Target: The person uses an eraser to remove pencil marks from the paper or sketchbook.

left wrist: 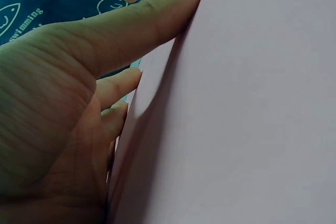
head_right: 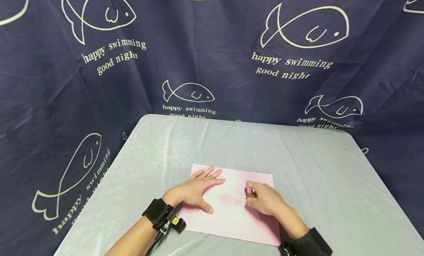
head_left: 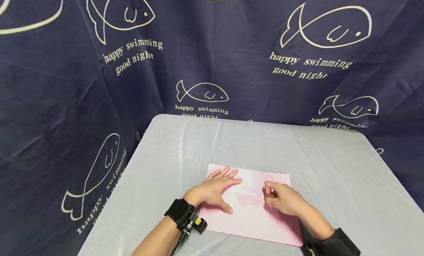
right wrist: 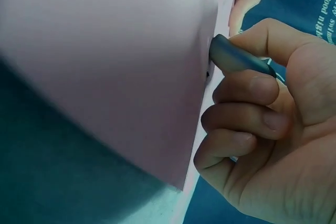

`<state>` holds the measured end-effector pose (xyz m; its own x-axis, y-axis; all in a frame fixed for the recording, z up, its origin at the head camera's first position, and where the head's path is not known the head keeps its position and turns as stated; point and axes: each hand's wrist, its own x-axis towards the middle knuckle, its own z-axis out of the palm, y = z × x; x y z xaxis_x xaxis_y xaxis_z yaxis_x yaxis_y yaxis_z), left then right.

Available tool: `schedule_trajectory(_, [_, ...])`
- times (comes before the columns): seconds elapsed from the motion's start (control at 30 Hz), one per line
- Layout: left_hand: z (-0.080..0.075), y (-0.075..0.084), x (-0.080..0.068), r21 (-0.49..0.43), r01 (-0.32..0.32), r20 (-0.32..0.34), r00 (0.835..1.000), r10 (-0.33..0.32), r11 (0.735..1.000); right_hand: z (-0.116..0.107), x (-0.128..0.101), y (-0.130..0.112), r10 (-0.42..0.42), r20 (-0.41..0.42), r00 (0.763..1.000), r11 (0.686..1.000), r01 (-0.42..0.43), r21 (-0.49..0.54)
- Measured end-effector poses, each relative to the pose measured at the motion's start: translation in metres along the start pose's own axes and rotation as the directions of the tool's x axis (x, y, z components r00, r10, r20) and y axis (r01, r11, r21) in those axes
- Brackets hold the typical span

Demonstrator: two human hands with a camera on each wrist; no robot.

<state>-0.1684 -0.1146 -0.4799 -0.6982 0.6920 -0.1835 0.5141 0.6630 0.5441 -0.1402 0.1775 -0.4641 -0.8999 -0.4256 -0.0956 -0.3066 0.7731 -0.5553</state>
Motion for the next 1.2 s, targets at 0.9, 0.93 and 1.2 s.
schedule_trajectory(0.9, [0.001,-0.001,0.000,0.041,0.012,-0.004,1.000,-0.012,0.999,0.028,0.051,-0.035,-0.215,0.052,0.975,0.977,0.214,0.016])
schedule_trajectory(0.93, [0.001,-0.001,0.000,0.042,0.011,-0.006,1.000,-0.011,0.999,0.027,0.051,-0.034,-0.204,0.052,0.978,0.979,0.204,0.016])
schedule_trajectory(1.2, [0.003,-0.004,0.000,0.027,-0.013,-0.010,1.000,0.013,1.000,0.025,0.042,-0.033,-0.152,0.040,0.988,0.988,0.153,-0.032])
